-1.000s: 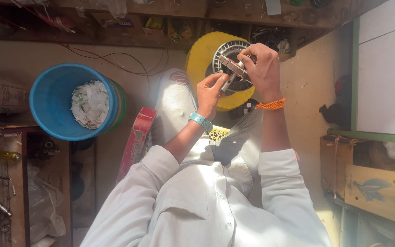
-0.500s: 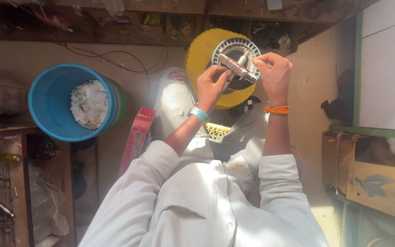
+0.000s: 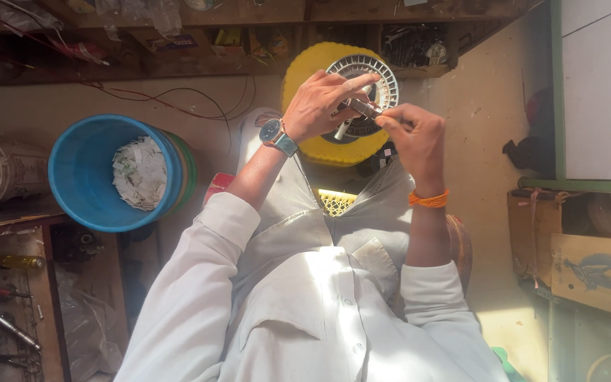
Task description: The person operates a green bench machine, pulling its lever and fitting a motor armature into it, then carries the armature to the floor and sits down. While seated, the person fits a commutator and metal shaft components into the armature, pressing and adjusting the parts by hand.
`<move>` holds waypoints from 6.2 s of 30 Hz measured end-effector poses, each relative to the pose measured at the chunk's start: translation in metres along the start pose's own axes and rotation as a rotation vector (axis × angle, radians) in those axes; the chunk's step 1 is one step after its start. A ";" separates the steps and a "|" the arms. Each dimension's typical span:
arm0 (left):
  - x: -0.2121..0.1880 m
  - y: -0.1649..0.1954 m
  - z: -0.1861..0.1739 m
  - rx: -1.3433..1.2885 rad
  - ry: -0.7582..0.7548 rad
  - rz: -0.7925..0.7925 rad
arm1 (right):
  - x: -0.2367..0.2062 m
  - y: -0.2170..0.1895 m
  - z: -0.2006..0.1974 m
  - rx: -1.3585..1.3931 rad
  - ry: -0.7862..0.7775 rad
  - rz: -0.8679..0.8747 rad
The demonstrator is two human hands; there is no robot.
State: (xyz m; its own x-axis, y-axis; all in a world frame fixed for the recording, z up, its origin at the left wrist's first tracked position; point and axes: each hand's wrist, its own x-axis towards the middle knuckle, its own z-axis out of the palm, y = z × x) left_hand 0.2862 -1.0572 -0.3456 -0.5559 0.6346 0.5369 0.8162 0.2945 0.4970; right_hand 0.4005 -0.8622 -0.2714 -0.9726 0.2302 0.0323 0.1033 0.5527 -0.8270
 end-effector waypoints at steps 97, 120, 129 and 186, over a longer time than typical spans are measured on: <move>0.007 -0.005 -0.009 0.013 -0.074 0.030 | -0.030 0.023 0.039 0.263 0.168 0.027; -0.045 0.040 0.029 -0.756 0.435 -0.563 | 0.011 -0.008 0.026 -0.207 0.027 -0.519; -0.032 0.062 0.049 -1.208 0.649 -0.985 | 0.067 -0.009 0.027 -0.085 -0.093 -0.181; 0.000 -0.010 0.005 -0.059 -0.006 0.004 | -0.032 -0.006 0.053 -0.042 0.059 -0.238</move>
State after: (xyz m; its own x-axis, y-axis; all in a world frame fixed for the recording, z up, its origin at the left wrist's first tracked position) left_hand 0.2787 -1.0565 -0.3536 -0.5520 0.6397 0.5349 0.8074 0.2498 0.5345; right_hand 0.4197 -0.9149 -0.2972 -0.9568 0.1354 0.2575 -0.1176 0.6297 -0.7679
